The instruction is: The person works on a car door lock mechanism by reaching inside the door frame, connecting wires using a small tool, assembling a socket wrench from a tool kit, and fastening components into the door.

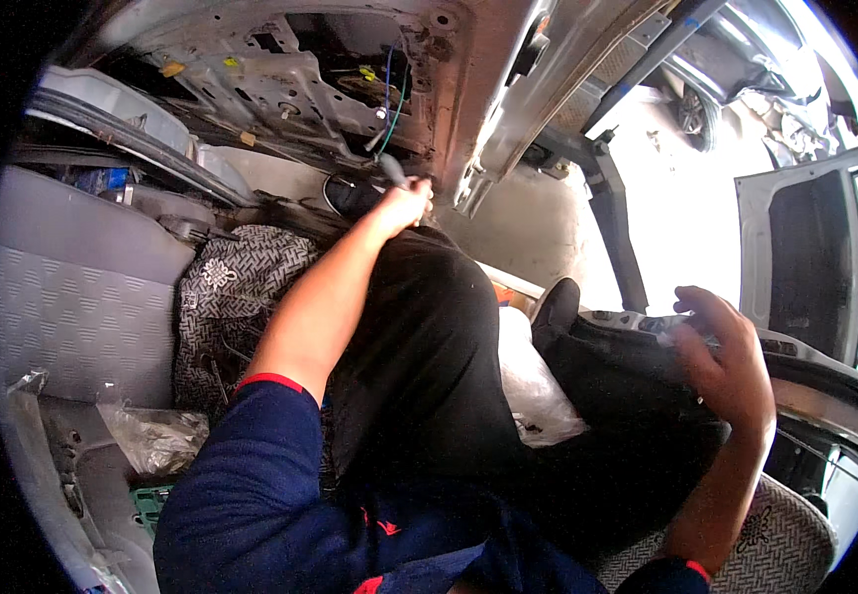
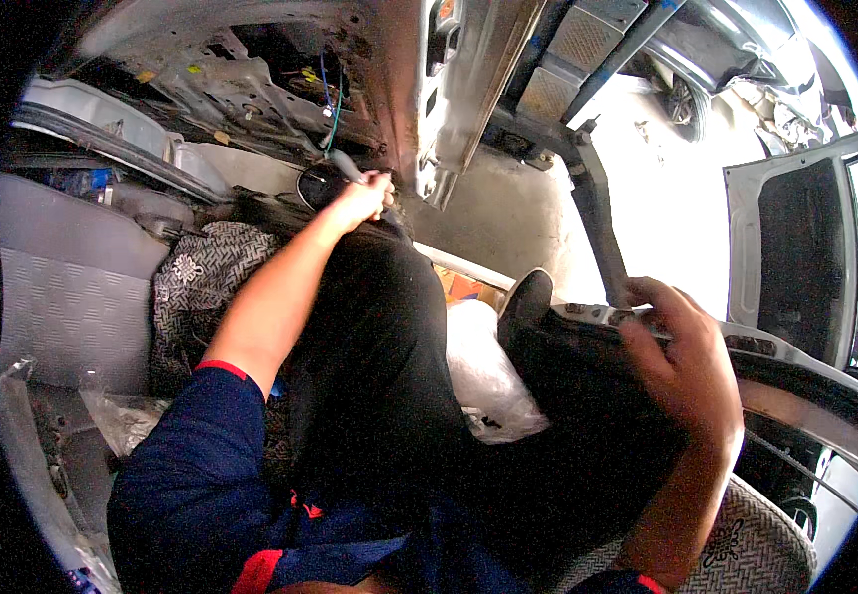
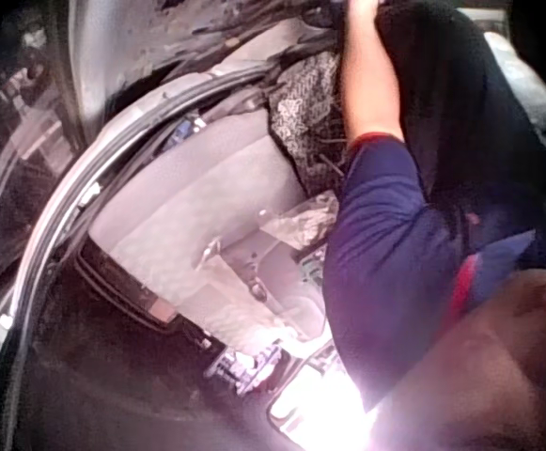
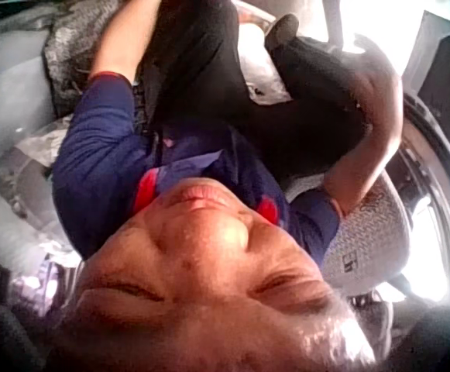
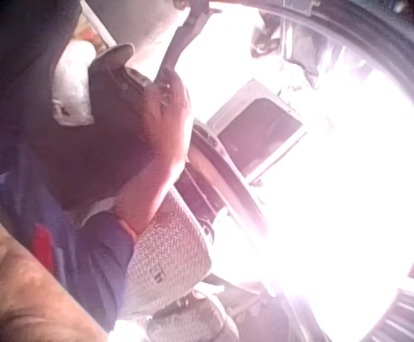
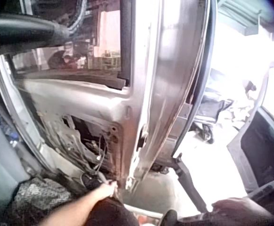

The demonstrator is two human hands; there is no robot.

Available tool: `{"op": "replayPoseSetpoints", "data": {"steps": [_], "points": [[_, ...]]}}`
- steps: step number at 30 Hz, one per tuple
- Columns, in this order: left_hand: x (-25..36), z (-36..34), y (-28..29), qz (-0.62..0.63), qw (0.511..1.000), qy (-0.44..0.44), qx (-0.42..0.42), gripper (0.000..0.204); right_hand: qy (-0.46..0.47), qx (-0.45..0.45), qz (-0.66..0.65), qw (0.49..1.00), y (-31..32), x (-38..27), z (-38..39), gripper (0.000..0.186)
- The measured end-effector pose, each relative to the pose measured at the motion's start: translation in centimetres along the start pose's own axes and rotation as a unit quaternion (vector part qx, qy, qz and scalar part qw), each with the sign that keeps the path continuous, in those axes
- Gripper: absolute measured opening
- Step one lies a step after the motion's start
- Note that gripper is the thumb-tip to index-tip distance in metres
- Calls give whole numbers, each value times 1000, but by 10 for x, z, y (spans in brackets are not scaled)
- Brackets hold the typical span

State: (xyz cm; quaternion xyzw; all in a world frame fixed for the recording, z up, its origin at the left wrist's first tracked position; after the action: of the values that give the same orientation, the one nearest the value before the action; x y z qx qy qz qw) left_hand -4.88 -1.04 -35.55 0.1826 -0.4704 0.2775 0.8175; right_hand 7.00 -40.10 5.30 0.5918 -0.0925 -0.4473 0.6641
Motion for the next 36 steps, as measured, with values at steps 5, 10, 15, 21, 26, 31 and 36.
{"op": "replayPoseSetpoints", "data": {"steps": [5,10,15,21,26,31,36], "points": [[5,5,2,-166,980,-109,23,33,-32,-6,-63,997,-22,44,19,38],[5,5,5,-20,998,19,48,35,26,-21,-113,993,-17,47,19,42],[0,4,3,-136,979,-125,91,23,51,6,-47,998,-17,46,28,45],[-1,4,9,-304,930,-202,45,31,57,14,-28,998,-19,57,31,46],[2,6,12,169,984,63,1,43,78,-25,-28,996,-19,52,29,47],[10,11,1,-382,904,-178,68,37,71,-21,-18,997,-20,45,28,47],[9,13,-1,121,991,47,39,33,68,-32,-17,997,-21,40,26,47]]}}
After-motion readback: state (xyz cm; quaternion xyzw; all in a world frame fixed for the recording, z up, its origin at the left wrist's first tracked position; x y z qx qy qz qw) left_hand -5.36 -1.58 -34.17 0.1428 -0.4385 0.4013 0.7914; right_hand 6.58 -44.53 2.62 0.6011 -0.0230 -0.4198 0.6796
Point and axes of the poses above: each hand's wrist, its own z-axis away from the middle knuckle, its own y-axis out of the back of the hand, x = y × z, the point moved 1 cm from there along -z, towards the middle knuckle, and after that the axes turned 6 degrees about z, right-handed, at the moved point
